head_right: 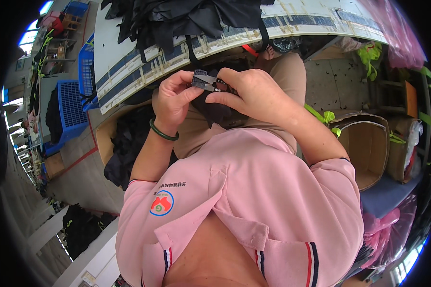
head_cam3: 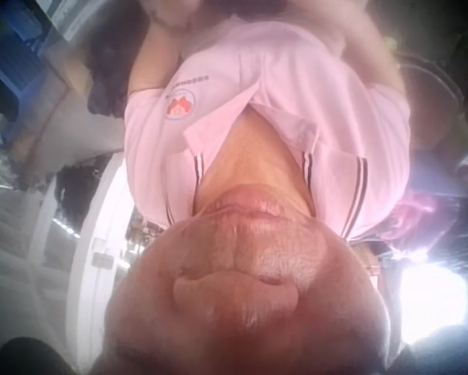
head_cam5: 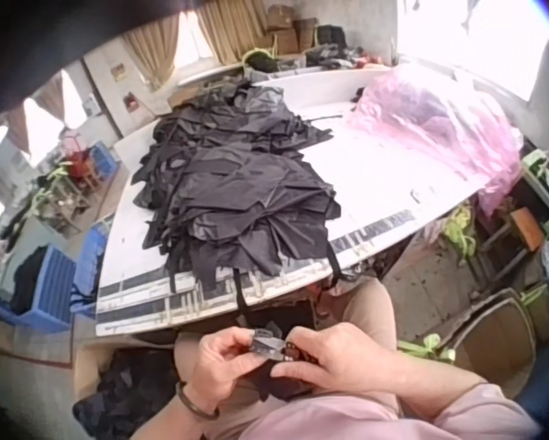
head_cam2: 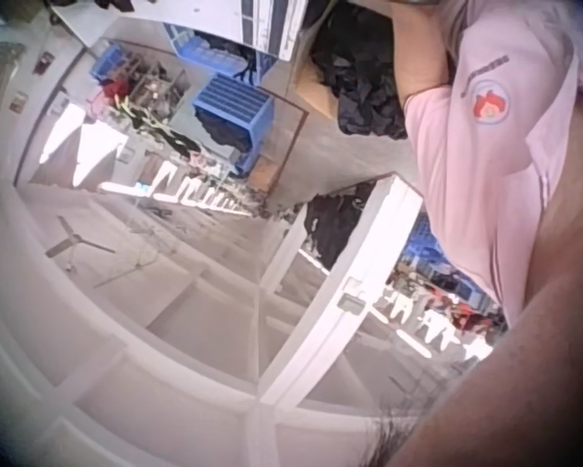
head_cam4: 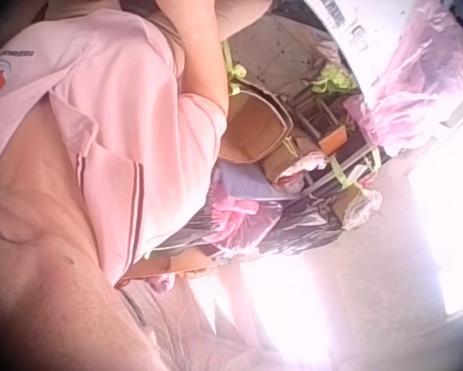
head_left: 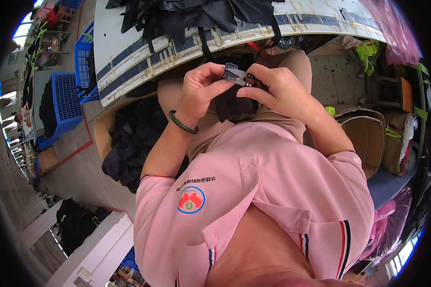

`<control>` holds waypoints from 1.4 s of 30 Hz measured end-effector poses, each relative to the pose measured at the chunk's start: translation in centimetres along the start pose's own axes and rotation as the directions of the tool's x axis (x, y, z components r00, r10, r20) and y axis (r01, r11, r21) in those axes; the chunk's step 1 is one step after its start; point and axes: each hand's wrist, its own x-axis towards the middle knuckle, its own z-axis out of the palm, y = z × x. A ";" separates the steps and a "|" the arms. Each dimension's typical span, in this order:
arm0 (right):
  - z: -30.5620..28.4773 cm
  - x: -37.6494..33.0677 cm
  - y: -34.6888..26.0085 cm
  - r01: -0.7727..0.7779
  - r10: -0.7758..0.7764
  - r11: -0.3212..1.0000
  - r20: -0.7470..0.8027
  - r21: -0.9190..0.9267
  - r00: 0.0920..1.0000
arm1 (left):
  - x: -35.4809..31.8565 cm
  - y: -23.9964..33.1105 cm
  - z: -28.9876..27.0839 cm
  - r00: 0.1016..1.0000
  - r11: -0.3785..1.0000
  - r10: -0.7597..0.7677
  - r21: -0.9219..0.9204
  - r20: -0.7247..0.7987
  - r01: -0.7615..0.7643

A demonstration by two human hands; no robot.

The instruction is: The person sits in a workshop environment and uses scissors to trim the edges of black fabric pieces. They handle the fabric one piece at a time, cutting off excess material and placing the finished items into a pile on the table.

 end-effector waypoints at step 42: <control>-1.9 27.4 13.8 -0.189 -0.018 0.794 -0.333 -0.578 0.943 | -33.4 -13.5 -29.3 0.011 -0.315 -0.609 0.254 -0.793 0.914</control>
